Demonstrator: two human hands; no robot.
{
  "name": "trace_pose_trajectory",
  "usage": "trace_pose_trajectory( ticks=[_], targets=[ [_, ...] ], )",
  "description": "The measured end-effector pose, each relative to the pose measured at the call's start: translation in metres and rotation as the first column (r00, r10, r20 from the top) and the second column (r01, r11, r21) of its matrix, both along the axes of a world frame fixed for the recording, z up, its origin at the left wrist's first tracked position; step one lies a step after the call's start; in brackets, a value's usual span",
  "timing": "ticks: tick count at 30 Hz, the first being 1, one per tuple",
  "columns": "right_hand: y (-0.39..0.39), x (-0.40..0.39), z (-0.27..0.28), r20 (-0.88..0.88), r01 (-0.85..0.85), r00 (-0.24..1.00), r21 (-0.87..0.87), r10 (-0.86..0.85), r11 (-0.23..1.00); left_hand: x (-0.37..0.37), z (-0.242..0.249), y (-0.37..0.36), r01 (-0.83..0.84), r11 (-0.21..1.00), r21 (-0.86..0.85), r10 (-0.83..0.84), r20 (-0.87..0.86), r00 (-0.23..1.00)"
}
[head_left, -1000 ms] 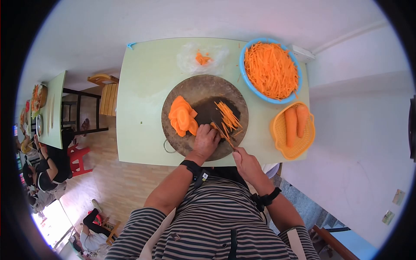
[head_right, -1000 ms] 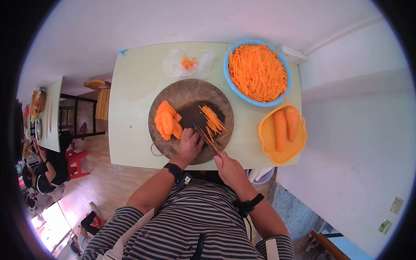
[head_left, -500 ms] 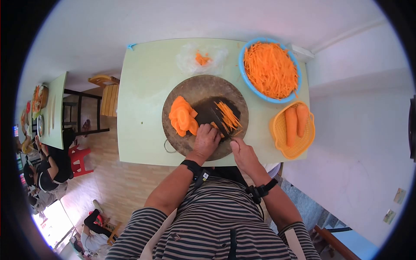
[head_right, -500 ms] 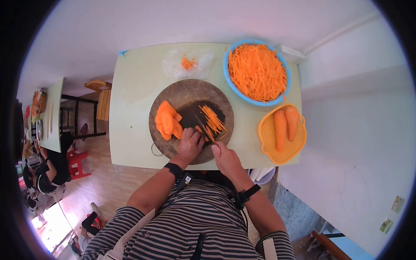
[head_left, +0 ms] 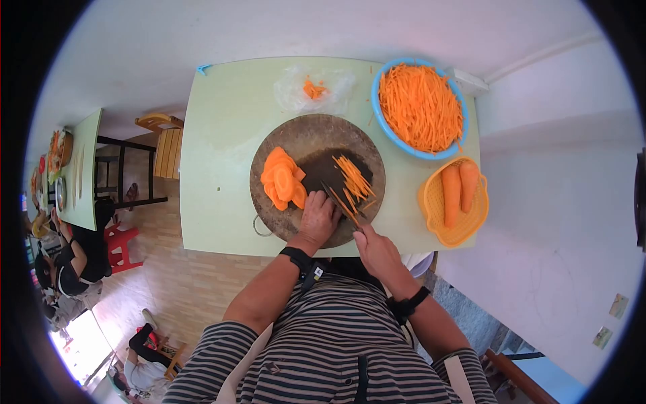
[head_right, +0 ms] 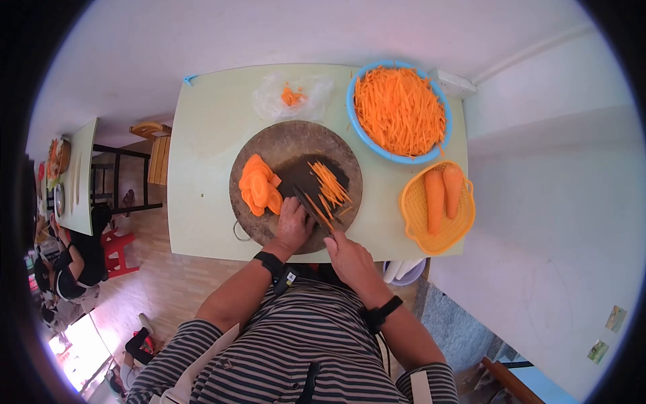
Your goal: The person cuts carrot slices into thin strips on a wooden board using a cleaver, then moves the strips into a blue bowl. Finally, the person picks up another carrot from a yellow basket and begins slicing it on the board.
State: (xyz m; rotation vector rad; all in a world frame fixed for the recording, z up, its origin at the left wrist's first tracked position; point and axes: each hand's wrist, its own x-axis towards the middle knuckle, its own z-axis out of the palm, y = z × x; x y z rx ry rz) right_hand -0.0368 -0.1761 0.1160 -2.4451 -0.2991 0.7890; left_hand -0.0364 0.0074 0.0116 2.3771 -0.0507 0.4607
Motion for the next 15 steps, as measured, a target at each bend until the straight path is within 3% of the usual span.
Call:
trace_pose_trajectory(
  ticks=[5, 8, 15],
  targets=[
    [0.003, 0.016, -0.022, 0.033, 0.085, 0.995, 0.175, -0.092, 0.981, 0.0, -0.004, -0.002, 0.002, 1.0, -0.007, -0.002, -0.001, 1.0],
    [-0.004, 0.016, -0.008, 0.007, 0.124, 0.992, 0.219, -0.128, 0.968, 0.001, -0.005, 0.0, -0.008, 0.999, -0.032, 0.009, 0.023, 1.0],
    [-0.013, -0.007, 0.004, -0.035, 0.045, 0.999, 0.085, -0.042, 0.995, -0.002, -0.008, 0.001, 0.003, 0.999, -0.036, -0.004, -0.029, 1.0]
  ],
)
